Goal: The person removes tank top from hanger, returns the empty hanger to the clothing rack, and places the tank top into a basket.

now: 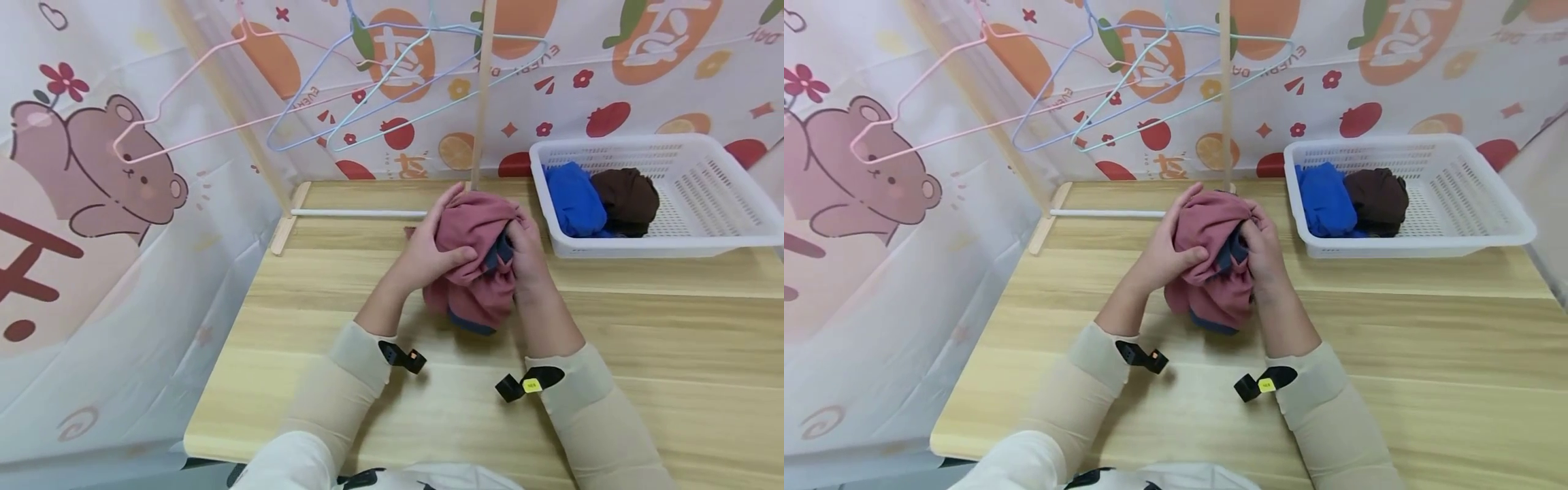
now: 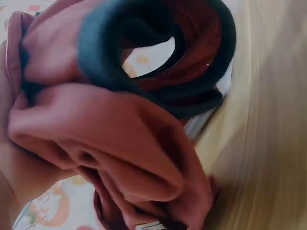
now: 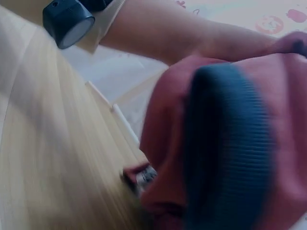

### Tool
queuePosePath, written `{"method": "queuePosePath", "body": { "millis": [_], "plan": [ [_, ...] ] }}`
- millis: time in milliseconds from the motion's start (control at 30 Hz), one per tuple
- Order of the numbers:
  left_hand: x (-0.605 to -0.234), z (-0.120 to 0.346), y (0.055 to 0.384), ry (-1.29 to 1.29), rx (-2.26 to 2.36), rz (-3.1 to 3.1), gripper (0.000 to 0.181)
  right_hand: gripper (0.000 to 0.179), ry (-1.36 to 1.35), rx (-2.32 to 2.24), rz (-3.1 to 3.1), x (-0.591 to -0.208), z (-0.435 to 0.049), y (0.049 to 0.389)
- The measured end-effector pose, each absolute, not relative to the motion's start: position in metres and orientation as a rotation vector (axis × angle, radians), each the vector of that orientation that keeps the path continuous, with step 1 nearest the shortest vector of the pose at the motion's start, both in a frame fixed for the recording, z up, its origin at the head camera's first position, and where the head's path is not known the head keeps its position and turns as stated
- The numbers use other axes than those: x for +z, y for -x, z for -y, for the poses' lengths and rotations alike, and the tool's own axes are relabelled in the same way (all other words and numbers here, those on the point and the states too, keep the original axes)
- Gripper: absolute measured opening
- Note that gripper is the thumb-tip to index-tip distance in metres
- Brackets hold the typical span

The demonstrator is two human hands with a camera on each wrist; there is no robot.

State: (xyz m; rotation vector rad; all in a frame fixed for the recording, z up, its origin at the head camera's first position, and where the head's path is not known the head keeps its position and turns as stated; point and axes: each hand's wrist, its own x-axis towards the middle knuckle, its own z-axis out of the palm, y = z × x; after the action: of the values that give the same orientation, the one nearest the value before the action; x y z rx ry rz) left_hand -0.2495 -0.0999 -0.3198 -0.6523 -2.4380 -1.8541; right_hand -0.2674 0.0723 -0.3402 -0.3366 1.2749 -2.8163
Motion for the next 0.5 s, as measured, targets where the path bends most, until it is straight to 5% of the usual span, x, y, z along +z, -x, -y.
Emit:
{"method": "queuePosePath", "body": {
  "millis": [133, 500],
  "plan": [
    [-0.324, 0.082, 0.25, 0.64, -1.973, 2.347, 0.116, 0.008, 0.36, -2.902, -1.094, -0.341, -0.071, 0.265],
    [-0.325, 0.06, 0.244, 0.462, -2.214, 2.105, 0.101, 0.03, 0.304, -2.882, -1.547, -0.351, -0.054, 0.26]
  ]
}}
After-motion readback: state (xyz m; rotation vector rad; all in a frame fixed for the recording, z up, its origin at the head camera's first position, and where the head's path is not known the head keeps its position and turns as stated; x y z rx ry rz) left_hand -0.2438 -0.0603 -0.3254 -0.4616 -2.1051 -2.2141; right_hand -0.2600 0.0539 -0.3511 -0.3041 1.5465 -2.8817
